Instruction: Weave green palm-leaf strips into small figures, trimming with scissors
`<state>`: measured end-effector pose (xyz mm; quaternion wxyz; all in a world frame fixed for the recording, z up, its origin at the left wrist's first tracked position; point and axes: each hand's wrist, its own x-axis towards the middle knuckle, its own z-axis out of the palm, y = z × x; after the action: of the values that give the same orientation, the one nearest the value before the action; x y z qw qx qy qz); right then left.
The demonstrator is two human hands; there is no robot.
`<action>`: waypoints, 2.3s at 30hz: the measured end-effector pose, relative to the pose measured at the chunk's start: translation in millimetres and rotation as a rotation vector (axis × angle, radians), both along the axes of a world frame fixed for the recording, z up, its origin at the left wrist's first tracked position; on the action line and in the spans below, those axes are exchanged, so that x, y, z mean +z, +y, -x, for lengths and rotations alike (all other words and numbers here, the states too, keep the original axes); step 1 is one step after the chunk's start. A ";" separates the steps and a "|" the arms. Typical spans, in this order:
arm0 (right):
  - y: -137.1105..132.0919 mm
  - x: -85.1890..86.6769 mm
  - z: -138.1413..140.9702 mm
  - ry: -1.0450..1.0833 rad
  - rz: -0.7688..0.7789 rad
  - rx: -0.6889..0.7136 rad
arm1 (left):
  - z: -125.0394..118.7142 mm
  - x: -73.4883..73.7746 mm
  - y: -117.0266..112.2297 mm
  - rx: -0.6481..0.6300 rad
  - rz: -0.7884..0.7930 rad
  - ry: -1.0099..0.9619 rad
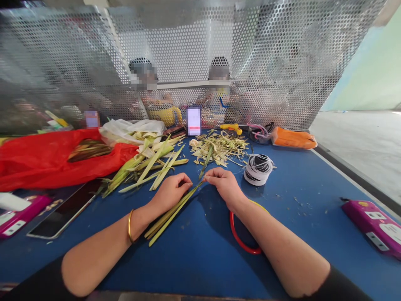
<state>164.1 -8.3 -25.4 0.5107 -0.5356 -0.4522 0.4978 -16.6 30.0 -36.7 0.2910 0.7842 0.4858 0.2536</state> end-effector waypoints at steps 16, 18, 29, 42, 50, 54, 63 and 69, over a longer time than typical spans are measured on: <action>-2.5 -4.2 6.0 0.123 -0.013 0.259 | -7.8 3.9 -4.3 -0.023 0.706 -0.769; -3.4 -4.2 6.4 0.126 -0.015 0.265 | -8.7 3.4 -5.0 -0.049 0.755 -0.851; -4.1 -0.2 9.4 0.040 -0.069 0.225 | -10.0 3.7 -8.5 -0.082 0.570 -0.703; -3.0 -0.8 7.1 -0.012 -0.068 0.213 | -9.1 1.3 -6.3 -0.053 0.487 -0.602; 0.1 -3.7 2.2 -0.085 -0.046 0.285 | -5.0 0.4 -3.6 -0.064 0.635 -0.618; 3.2 -4.5 -3.4 -0.277 -0.202 0.251 | -3.9 1.7 -3.4 -0.024 0.718 -0.603; 0.2 -7.6 -1.8 -0.504 -0.438 0.216 | -5.5 3.3 -5.7 -0.030 0.681 -0.494; 1.4 -10.6 -0.5 -0.498 -0.421 0.210 | -4.3 -1.6 -5.2 -0.148 0.641 -0.436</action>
<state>164.6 -6.8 -36.0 0.4299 -0.4743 -0.7084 0.2973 -12.3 24.8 -38.3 0.6349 0.6144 0.4093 0.2278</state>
